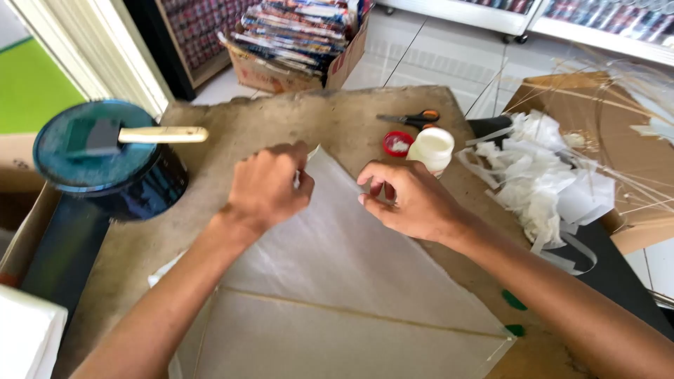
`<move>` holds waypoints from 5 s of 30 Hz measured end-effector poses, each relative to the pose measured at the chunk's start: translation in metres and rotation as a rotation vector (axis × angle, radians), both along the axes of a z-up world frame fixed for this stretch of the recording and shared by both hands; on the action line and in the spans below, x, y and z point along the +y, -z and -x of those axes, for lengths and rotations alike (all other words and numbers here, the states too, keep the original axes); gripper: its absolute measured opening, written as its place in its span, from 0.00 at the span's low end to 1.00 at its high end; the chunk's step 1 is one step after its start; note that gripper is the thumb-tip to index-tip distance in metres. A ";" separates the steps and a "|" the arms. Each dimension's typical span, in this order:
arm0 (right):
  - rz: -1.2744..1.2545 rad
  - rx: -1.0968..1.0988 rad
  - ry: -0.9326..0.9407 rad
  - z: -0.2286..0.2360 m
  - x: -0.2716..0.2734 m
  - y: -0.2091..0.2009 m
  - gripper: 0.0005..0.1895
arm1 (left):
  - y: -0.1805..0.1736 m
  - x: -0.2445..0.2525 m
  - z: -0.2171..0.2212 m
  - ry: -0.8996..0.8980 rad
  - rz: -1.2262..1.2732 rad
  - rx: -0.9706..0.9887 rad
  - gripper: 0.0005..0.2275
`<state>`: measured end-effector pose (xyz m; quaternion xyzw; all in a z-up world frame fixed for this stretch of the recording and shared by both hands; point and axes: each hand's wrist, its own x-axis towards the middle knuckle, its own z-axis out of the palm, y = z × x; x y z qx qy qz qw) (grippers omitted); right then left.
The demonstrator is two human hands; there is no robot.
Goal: Assembling a kite by applying glue to the paper edges and folding them over the bamboo frame.
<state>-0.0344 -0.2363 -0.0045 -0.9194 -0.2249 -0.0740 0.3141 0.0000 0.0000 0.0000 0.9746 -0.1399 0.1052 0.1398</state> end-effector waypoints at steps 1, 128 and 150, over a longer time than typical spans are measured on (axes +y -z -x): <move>-0.001 -0.007 0.007 -0.002 -0.002 -0.005 0.12 | 0.000 -0.005 -0.002 0.007 -0.001 -0.007 0.07; -0.146 -0.021 0.087 -0.015 0.025 0.022 0.25 | 0.060 0.019 -0.029 -0.137 0.050 0.130 0.07; -0.316 -0.418 0.485 0.020 -0.031 -0.003 0.41 | 0.022 -0.024 0.008 0.109 0.418 0.272 0.11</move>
